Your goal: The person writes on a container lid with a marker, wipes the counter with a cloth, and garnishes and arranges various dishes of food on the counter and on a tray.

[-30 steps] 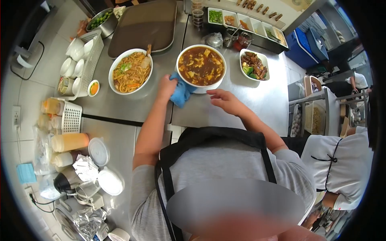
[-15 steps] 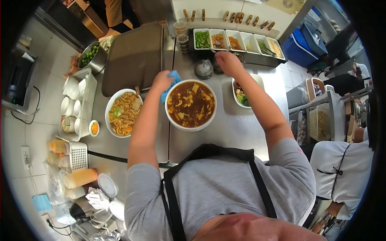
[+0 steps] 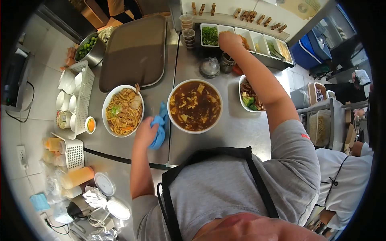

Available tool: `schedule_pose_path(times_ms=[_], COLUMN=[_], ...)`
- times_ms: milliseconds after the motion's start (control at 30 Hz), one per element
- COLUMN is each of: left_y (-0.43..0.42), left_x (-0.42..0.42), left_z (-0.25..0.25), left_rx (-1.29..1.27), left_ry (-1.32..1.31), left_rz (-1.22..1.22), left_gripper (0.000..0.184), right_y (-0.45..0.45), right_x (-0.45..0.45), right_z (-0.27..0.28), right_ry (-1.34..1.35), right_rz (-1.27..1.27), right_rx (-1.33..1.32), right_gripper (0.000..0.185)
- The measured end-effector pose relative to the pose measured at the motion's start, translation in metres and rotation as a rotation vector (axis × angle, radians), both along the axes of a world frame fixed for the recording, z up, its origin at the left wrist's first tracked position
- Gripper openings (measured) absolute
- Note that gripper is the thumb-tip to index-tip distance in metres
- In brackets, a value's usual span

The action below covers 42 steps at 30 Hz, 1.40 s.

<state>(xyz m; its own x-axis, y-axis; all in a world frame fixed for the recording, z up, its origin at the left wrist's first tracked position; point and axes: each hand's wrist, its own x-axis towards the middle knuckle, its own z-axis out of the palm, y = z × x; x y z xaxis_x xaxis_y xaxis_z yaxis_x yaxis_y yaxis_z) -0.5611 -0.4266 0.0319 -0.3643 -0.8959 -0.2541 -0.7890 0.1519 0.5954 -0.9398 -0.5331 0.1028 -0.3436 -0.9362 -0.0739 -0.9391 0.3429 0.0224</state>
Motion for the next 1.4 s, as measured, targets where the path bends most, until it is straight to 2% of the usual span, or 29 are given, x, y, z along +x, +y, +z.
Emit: schedule_pose_path(times_ms=[67, 167, 233, 267, 333, 367, 467, 567, 667, 767, 867, 900, 1000, 1167, 1267, 1400], left_y=[0.023, 0.051, 0.058, 0.061, 0.060, 0.059, 0.061, 0.059, 0.061, 0.062, 0.062, 0.065, 0.066, 0.065, 0.068, 0.069], left_x=[0.014, 0.026, 0.015, 0.013, 0.019, 0.022, 0.019, 0.021, 0.018, 0.019, 0.017, 0.015, 0.012, 0.015, 0.012, 0.013], left_z=[-0.020, -0.066, -0.052, -0.046, -0.064, -0.075, -0.066, -0.076, -0.070, -0.080, -0.074, -0.069, -0.061, -0.077, -0.061, -0.064], left_rx=[0.055, 0.056, 0.066, 0.072, 0.031, 0.011, 0.025, 0.023, -0.028, -0.046, -0.101, -0.081, -0.073, -0.151, -0.088, -0.097], left_ry=[-0.021, 0.128, 0.156, 0.170, 0.155, 0.148, 0.203, 0.191, 0.134, 0.228, 0.247, 0.250, 0.267, 0.288, 0.254, 0.279], left_rz=[0.065, 0.146, 0.238, 0.286, 0.302, 0.308, 0.324, 0.342, 0.351, 0.378, 0.354, 0.365, 0.386, 0.411, 0.419, 0.443], left_gripper=[0.026, 0.027, 0.028, 0.028, 0.030, 0.031, 0.033, 0.033, 0.032, 0.029, 0.026, 0.026, 0.023, 0.019, 0.025, 0.024], right_y=[0.001, -0.006, -0.023, -0.023, -0.013, -0.020, -0.041, -0.018, 0.019, 0.025, 0.077, 0.089, 0.131, 0.181, 0.184, 0.163], right_x=[0.002, -0.003, -0.017, -0.020, -0.015, -0.024, -0.062, -0.048, -0.028, -0.035, 0.002, 0.007, 0.039, 0.083, 0.081, 0.053], right_z=[0.001, -0.027, -0.043, -0.044, -0.027, -0.040, -0.083, -0.052, -0.015, -0.035, -0.007, -0.009, -0.014, -0.040, -0.041, -0.051], right_ry=[0.003, -0.041, -0.050, -0.103, -0.208, -0.261, -0.116, -0.322, -0.274, -0.402, -0.542, -0.553, -0.699, -0.383, -0.548, -0.991], right_rz=[0.012, 0.051, 0.117, 0.066, -0.033, -0.096, 0.067, -0.147, -0.006, -0.045, 0.022, 0.108, 0.160, 0.375, 0.303, 0.103], right_rx=[-0.011, -0.024, -0.024, -0.062, -0.135, -0.227, -0.301, -0.332, -0.381, -0.596, -0.602, -0.582, -0.446, -0.471, -0.436, -0.335], right_gripper=[0.022, 0.022, 0.023, 0.023, 0.024, 0.026, 0.029, 0.025, 0.025, 0.024, 0.023, 0.022, 0.021, 0.019, 0.019, 0.015])
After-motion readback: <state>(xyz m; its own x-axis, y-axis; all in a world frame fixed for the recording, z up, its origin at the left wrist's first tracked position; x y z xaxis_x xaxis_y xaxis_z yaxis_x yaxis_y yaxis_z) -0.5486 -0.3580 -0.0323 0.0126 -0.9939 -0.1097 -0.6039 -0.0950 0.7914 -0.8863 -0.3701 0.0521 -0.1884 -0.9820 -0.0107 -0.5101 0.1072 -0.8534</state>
